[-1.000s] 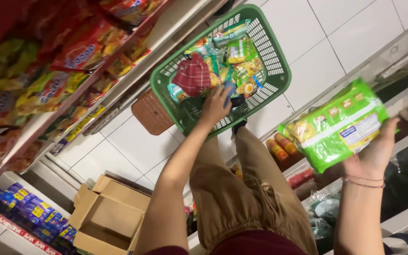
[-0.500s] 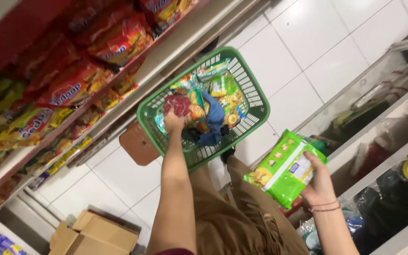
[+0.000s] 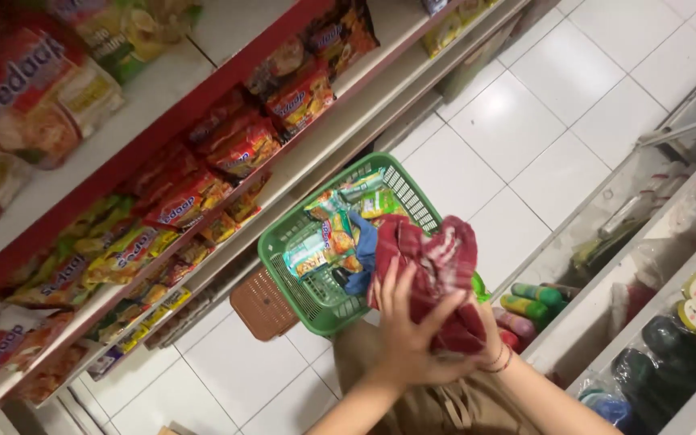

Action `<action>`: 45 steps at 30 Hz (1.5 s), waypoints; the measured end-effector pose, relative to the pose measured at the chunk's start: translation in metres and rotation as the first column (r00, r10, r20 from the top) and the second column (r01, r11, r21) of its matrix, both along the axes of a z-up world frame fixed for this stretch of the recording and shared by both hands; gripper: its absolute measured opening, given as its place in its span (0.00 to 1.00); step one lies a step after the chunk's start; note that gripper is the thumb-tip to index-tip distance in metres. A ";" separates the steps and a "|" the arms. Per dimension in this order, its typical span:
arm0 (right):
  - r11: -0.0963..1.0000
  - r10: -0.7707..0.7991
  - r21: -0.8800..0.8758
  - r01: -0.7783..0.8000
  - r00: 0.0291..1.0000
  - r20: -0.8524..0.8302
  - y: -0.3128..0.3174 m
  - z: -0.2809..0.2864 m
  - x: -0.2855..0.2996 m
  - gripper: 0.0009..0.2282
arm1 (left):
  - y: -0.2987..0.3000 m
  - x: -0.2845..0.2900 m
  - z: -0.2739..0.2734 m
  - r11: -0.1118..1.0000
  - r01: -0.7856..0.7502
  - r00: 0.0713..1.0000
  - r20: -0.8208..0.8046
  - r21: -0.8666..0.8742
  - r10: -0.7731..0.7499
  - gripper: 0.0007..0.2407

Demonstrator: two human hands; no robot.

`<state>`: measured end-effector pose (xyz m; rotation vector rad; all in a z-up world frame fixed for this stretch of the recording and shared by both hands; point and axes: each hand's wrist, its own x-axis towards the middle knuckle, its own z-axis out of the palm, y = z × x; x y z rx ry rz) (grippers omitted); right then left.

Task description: Wiping and scanning instant noodle packages before placing them on grocery store shelves.

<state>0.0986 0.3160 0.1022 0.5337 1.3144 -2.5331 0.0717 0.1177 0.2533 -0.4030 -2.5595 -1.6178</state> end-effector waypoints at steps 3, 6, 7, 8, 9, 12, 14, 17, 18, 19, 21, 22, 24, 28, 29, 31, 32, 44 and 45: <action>0.730 0.425 0.683 -0.014 0.792 -0.439 -0.011 0.069 -0.015 0.19 | 0.013 -0.004 -0.002 0.990 -0.080 0.903 -0.430 -0.115 0.023 0.34; 0.992 -0.030 -0.123 0.025 0.999 -0.043 -0.017 0.089 -0.024 0.18 | 0.018 -0.018 -0.005 0.986 -0.148 0.899 -0.427 -0.076 0.102 0.28; 0.991 -0.015 -0.133 0.006 0.998 -0.063 -0.017 0.102 -0.025 0.18 | 0.022 -0.019 -0.002 0.985 -0.172 0.897 -0.418 -0.029 0.145 0.26; 0.990 0.001 -0.141 -0.013 0.996 -0.084 -0.018 0.114 -0.027 0.18 | 0.025 -0.020 0.001 0.980 -0.197 0.894 -0.407 0.018 0.187 0.23; 0.990 0.003 -0.142 -0.015 0.996 -0.086 -0.012 0.123 -0.031 0.18 | 0.031 -0.016 0.000 0.980 -0.199 0.893 -0.408 0.017 0.188 0.23; 0.987 -0.016 -0.158 0.000 0.995 -0.097 0.013 0.120 -0.040 0.18 | 0.042 -0.003 -0.013 0.975 -0.213 0.806 -0.574 -0.056 0.143 0.23; 0.891 0.006 -0.448 -0.071 0.990 -0.144 0.046 0.075 -0.040 0.16 | 0.043 0.010 -0.038 0.966 -0.191 0.691 -0.722 -0.173 0.007 0.20; 0.731 0.197 -0.537 -0.421 0.884 -0.424 0.051 0.104 -0.043 0.24 | 0.034 0.000 -0.060 0.966 -0.164 0.623 -0.780 -0.201 -0.056 0.13; 0.733 0.195 -0.533 -0.422 0.881 -0.430 0.046 0.111 -0.043 0.24 | 0.036 -0.008 -0.036 0.967 -0.163 0.618 -0.784 -0.199 -0.057 0.13; 0.920 0.309 -0.158 -0.360 0.911 -0.274 0.040 0.119 -0.044 0.21 | 0.038 -0.016 -0.011 0.980 -0.164 0.662 -0.749 -0.111 0.026 0.14; 0.917 0.332 0.261 -0.301 0.939 -0.086 0.030 0.123 -0.042 0.20 | 0.041 -0.021 0.021 0.985 -0.169 0.703 -0.704 -0.026 0.102 0.15; 0.951 0.304 0.108 -0.291 0.943 -0.134 0.027 0.120 -0.041 0.20 | 0.042 -0.019 0.028 0.982 -0.188 0.724 -0.675 0.003 0.141 0.18; 0.959 0.271 -0.041 -0.282 0.947 -0.174 0.032 0.120 -0.040 0.20 | 0.049 -0.008 0.027 0.977 -0.209 0.744 -0.643 0.039 0.184 0.20; 0.911 0.191 -0.340 -0.233 0.970 -0.153 0.034 0.178 -0.057 0.23 | 0.051 0.020 0.002 0.915 -0.332 0.607 -0.794 -0.229 0.022 0.14; 0.847 0.170 -0.475 -0.237 0.969 -0.180 0.031 0.205 -0.066 0.26 | 0.050 0.023 -0.002 0.888 -0.366 0.572 -0.820 -0.279 -0.023 0.13; 0.883 0.061 -0.445 -0.150 0.976 -0.208 0.040 0.199 -0.067 0.27 | 0.047 0.026 -0.013 0.918 -0.343 0.611 -0.790 -0.197 0.059 0.12; 0.906 -0.042 -0.419 -0.063 0.971 -0.236 0.045 0.196 -0.068 0.28 | 0.046 0.026 -0.019 0.937 -0.330 0.652 -0.746 -0.116 0.137 0.11; 0.873 0.155 -0.436 -0.218 0.972 -0.176 0.025 0.145 -0.083 0.26 | 0.043 0.042 -0.017 0.779 -0.311 0.938 0.046 0.545 0.343 0.44; 0.877 0.143 -0.434 -0.208 0.974 -0.178 0.026 0.146 -0.086 0.26 | 0.041 0.040 -0.020 0.782 -0.299 0.943 0.044 0.546 0.330 0.44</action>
